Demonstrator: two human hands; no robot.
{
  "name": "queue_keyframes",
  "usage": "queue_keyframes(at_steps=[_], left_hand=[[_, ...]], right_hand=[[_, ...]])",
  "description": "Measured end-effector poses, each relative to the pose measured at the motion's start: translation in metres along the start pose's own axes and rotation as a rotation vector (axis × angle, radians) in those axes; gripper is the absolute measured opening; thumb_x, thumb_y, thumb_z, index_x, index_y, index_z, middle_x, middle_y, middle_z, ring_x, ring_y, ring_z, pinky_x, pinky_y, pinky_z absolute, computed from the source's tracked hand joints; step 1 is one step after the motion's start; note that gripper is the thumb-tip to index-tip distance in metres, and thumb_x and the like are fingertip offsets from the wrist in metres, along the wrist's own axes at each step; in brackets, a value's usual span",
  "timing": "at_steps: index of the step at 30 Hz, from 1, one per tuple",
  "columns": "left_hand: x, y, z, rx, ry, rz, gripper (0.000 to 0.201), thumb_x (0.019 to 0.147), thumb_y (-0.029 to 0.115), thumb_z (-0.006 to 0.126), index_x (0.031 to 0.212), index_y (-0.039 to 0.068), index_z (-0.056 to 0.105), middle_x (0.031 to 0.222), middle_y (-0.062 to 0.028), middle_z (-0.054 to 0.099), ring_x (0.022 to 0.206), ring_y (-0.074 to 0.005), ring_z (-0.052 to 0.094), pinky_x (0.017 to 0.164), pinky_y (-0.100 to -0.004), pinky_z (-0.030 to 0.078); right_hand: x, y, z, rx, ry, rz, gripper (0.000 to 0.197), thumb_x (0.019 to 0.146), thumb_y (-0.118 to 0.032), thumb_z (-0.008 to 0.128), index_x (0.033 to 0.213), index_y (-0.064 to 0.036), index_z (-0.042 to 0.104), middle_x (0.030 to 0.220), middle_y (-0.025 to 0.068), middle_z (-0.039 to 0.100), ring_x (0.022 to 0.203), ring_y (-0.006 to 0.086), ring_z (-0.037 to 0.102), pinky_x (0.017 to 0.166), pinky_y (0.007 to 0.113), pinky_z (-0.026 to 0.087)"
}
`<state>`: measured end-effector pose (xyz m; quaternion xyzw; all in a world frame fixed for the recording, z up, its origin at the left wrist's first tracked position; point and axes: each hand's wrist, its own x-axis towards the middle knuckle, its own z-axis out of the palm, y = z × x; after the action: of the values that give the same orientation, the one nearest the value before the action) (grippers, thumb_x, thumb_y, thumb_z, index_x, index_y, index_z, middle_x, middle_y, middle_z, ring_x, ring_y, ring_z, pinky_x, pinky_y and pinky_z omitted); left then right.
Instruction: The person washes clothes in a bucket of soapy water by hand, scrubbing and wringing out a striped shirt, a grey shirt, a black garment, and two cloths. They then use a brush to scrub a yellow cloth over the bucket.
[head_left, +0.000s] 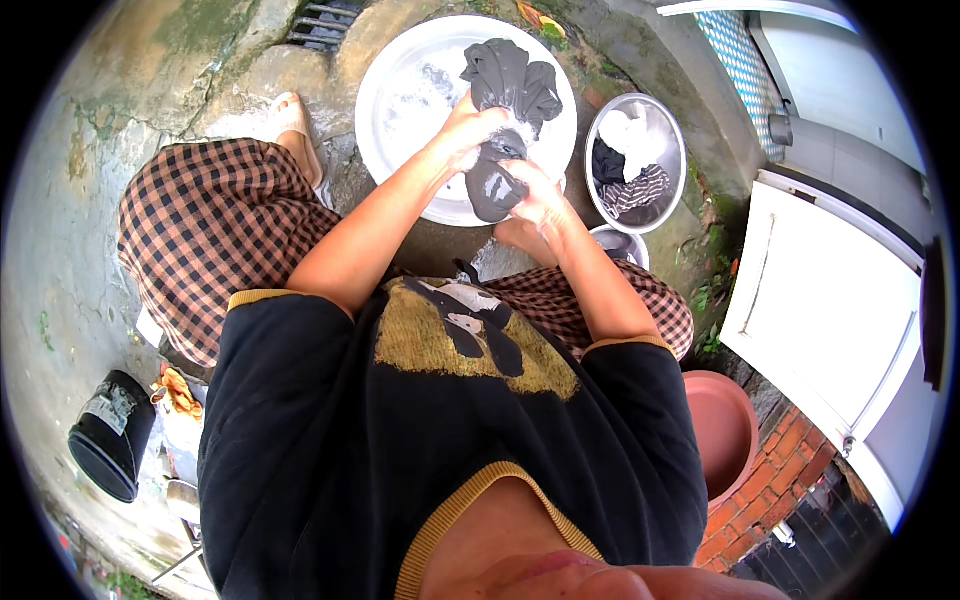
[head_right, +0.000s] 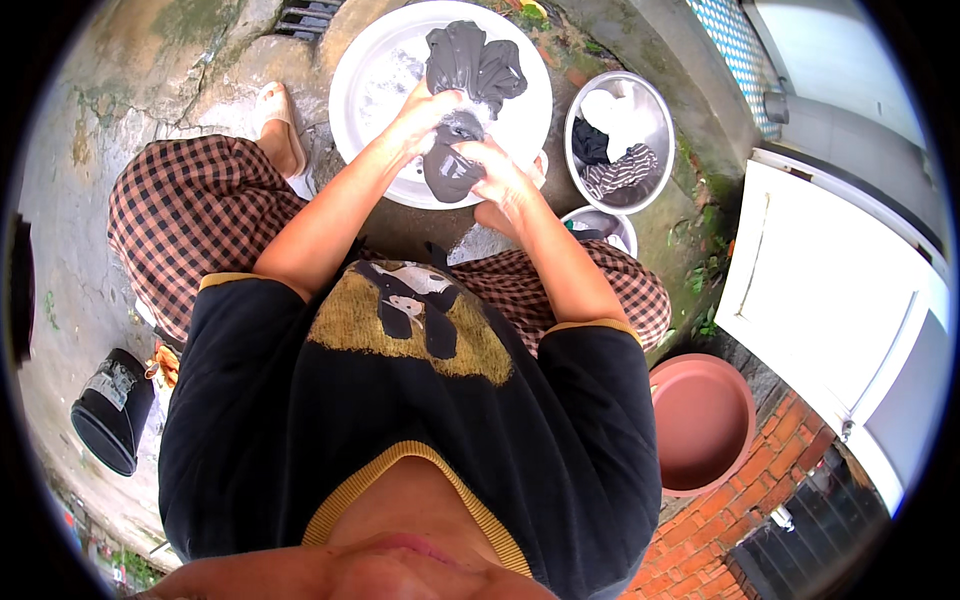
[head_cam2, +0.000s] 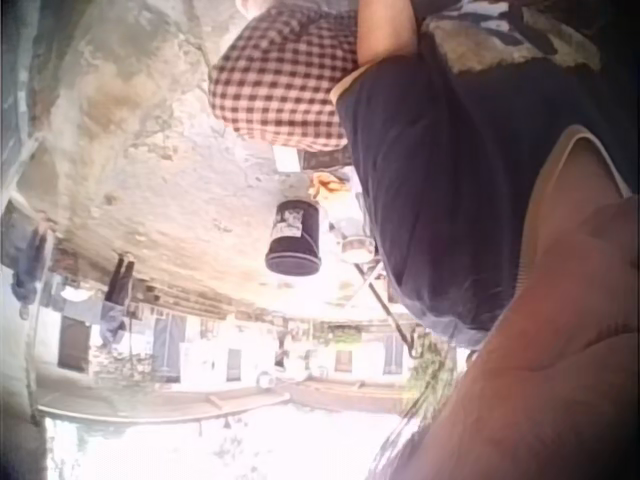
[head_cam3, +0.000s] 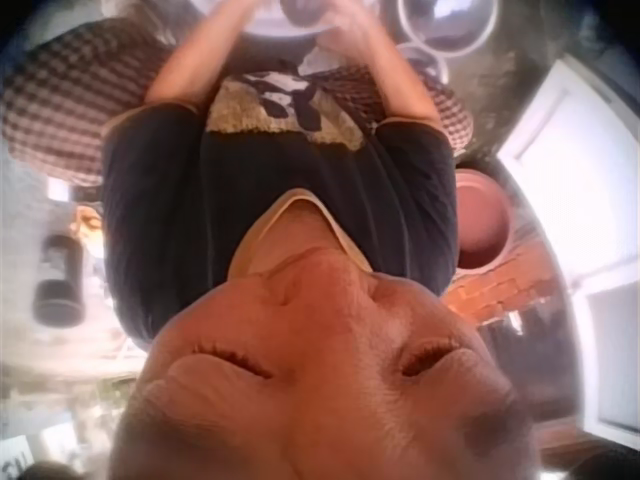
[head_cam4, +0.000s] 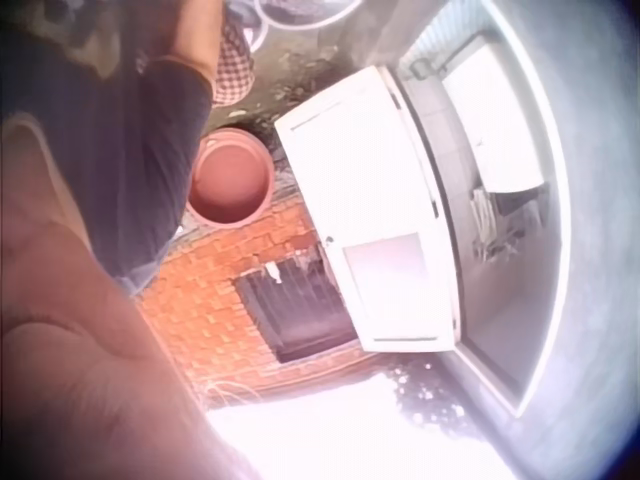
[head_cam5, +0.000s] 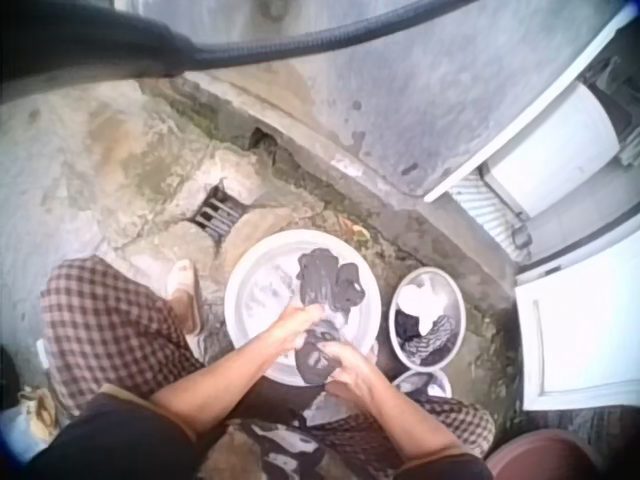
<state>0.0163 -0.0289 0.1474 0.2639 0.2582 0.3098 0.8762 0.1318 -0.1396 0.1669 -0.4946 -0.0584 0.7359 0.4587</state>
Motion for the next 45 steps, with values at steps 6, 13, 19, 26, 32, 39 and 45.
queue_keyframes(at_steps=[6,13,19,26,32,39,45], left_hand=[[0.001,-0.003,-0.004,-0.195,-0.067,-0.017,0.045,0.082,0.008,0.058,0.125,0.002,0.045,0.113,-0.0167,0.059,0.097,-0.03,0.062,0.082,-0.0405,0.054],[-0.005,0.028,0.005,-0.631,-0.066,-0.321,0.043,0.083,0.029,0.063,0.113,0.003,0.047,0.106,-0.0185,0.06,0.091,-0.03,0.064,0.076,-0.0424,0.055],[-0.023,0.032,0.036,-0.553,0.0,-0.342,0.044,0.082,0.036,0.061,0.11,0.003,0.051,0.093,-0.0151,0.064,0.075,-0.0215,0.063,0.07,-0.0346,0.054],[-0.035,0.008,0.036,-0.497,0.036,-0.456,0.037,0.085,0.03,0.062,0.109,0.003,0.056,0.088,-0.014,0.063,0.076,-0.021,0.063,0.067,-0.0324,0.055],[-0.03,0.014,0.035,-0.079,-0.038,-0.547,0.049,0.085,0.043,0.062,0.108,0.0,0.054,0.083,-0.0147,0.061,0.064,-0.0227,0.06,0.057,-0.0319,0.053],[-0.015,0.022,0.033,0.419,-0.18,-0.116,0.049,0.082,0.026,0.07,0.119,0.002,0.048,0.099,-0.011,0.06,0.081,-0.0195,0.061,0.074,-0.0321,0.051],[0.003,-0.011,-0.028,1.148,-0.064,0.015,0.058,0.077,0.031,0.071,0.121,0.001,0.049,0.11,-0.011,0.058,0.103,-0.0222,0.055,0.093,-0.0326,0.043]], right_hand=[[0.005,0.007,-0.007,0.099,-0.053,0.127,0.039,0.082,-0.016,0.061,0.118,-0.0041,0.05,0.099,0.0078,0.064,0.08,0.0177,0.066,0.068,0.033,0.056],[0.008,0.002,-0.023,0.316,-0.451,0.093,0.079,0.086,-0.067,0.032,0.136,-0.0065,0.038,0.122,0.0105,0.056,0.099,0.0227,0.063,0.071,0.037,0.056],[0.044,0.012,0.002,0.468,-0.081,-0.281,0.088,0.083,-0.075,0.019,0.138,-0.0092,0.037,0.134,0.0153,0.048,0.125,0.0299,0.045,0.103,0.046,0.038],[0.053,-0.022,0.005,0.613,-0.339,-0.518,0.072,0.091,-0.063,0.03,0.139,-0.0104,0.037,0.139,0.0141,0.042,0.126,0.0291,0.043,0.105,0.046,0.035],[0.049,-0.075,0.003,0.555,-0.253,-0.536,0.041,0.091,-0.035,0.049,0.116,-0.0025,0.053,0.109,0.0133,0.062,0.097,0.0286,0.062,0.084,0.04,0.052],[0.06,-0.085,0.006,-0.316,0.104,-0.761,0.033,0.078,-0.003,0.059,0.11,0.0013,0.054,0.099,0.0097,0.063,0.088,0.02,0.063,0.077,0.032,0.053],[0.07,-0.058,0.027,-1.186,0.466,-0.774,0.039,0.071,-0.018,0.069,0.1,-0.0022,0.05,0.097,0.0209,0.063,0.09,0.0363,0.063,0.079,0.041,0.05]])
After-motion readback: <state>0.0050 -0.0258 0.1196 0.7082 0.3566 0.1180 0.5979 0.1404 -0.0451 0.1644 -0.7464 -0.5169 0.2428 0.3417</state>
